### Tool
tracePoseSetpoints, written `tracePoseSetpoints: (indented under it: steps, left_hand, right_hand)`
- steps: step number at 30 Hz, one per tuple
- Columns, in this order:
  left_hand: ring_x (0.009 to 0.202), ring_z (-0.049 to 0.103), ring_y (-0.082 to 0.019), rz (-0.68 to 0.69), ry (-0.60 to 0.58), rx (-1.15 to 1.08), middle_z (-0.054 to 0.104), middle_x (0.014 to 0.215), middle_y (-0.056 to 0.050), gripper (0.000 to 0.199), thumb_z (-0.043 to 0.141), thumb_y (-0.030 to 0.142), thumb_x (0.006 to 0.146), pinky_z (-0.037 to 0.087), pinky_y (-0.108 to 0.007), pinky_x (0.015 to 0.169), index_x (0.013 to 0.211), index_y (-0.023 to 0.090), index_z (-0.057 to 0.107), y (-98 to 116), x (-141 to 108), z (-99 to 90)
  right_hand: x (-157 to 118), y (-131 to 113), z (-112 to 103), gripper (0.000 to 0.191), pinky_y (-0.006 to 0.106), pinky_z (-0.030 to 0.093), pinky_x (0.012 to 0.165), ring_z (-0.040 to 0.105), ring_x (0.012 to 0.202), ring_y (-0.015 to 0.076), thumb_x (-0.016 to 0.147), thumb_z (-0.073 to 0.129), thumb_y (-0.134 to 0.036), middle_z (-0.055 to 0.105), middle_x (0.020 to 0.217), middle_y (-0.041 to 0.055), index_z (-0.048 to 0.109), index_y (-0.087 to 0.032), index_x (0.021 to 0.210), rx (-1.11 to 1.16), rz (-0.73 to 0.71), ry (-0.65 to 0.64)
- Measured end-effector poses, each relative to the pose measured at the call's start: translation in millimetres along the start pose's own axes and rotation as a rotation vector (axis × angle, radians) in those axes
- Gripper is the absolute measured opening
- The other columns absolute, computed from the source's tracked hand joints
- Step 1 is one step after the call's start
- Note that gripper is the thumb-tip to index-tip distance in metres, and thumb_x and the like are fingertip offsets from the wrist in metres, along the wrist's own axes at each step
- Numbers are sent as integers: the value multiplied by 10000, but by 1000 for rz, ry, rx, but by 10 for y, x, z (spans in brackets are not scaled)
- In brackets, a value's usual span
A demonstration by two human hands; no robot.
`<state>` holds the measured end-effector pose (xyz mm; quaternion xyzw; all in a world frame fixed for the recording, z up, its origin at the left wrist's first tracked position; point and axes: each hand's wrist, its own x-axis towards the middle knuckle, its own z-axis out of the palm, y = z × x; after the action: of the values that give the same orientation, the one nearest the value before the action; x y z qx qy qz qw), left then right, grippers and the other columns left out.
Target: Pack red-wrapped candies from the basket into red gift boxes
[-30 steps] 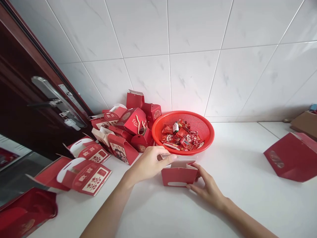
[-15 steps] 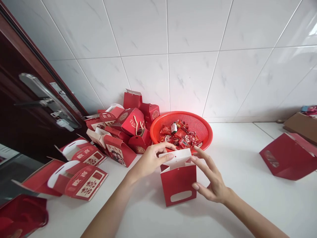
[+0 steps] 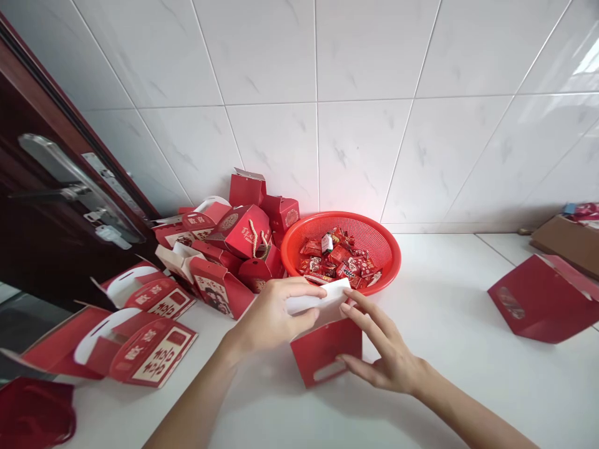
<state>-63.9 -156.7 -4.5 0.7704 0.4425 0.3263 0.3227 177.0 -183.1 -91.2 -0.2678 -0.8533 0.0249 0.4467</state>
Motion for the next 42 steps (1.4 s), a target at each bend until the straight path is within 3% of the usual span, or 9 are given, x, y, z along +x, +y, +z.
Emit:
tracePoseSetpoints:
  steps: [6,12,16,22,29,32,35,39,42]
  left_hand:
    - [934,754,-183,281,-87,94,806,1034,-50,410,556,79,861,619,-262,823,1135,235,817,57,37,-102]
    - [1079,730,-239,13,-159,32,784,1184,-50,373,671,209,846,590,-317,923,1197,257,787,1,-12,-161]
    - [934,726,-231,-191,-264,-101,774,1077,-26,322,730,307,810,578,-297,779,1127,247,733,-35,-12,-213]
    - [1065,659,-241,-158,-310,-168,704,1066,-19,230,694,273,780,522,-318,938,994,217,630,-139,84,-172]
    - [713,629,-151,-229,-306,-111,711,947,11,213,665,318,879,490,-254,667,1070,229,637,-100,72,-115]
    - [848,676,-176,-141,-301,-131,719,1021,-17,197,657,377,926,531,-270,773,1046,228,699,-64,82,-103]
    - [1088,672,-227,-8,-331,-128,706,1171,-56,235,659,427,952,511,-334,996,1035,243,777,-61,96,-121]
    - [1346,564,-299,49,-350,-206,624,1415,-90,320,684,513,939,439,-418,1143,1121,278,804,-98,79,-208]
    - [1399,525,-322,48,-288,-308,608,1460,-110,397,675,570,933,444,-445,1153,1168,272,789,-139,114,-300]
  right_hand:
    - [142,-64,-2,471,462,601,889,680,1096,289,1008,598,-340,421,1577,293,499,-164,1433,-49,-66,-6]
    - [130,-129,-23,256,431,580,803,696,998,284,988,568,-277,554,1469,286,538,-174,1221,-109,-31,-36]
    - [49,-172,69,264,408,574,769,697,973,275,988,551,-270,563,1450,307,509,-163,1226,-79,-9,-31]
    - [69,-182,138,408,440,585,905,672,1174,312,1026,527,-356,514,1496,299,478,-145,1372,-6,3,-41]
    - [577,485,-264,147,393,593,886,722,1075,263,1025,530,-250,757,1096,118,657,-220,1093,57,192,102]
    - [832,995,-327,169,395,596,841,745,911,240,981,580,-297,774,1082,87,686,-214,1083,9,548,-145]
    - [1014,1349,-245,763,464,529,1029,639,1276,341,818,796,-394,599,1485,172,507,-208,1499,-53,765,-555]
    - [1134,1470,-40,1380,517,469,1094,421,1479,443,567,955,-497,226,1724,189,170,-290,1683,-100,822,-979]
    - [1152,1449,66,1306,516,465,1065,492,1407,459,572,966,-408,459,1597,216,259,-263,1661,-173,732,-1038]
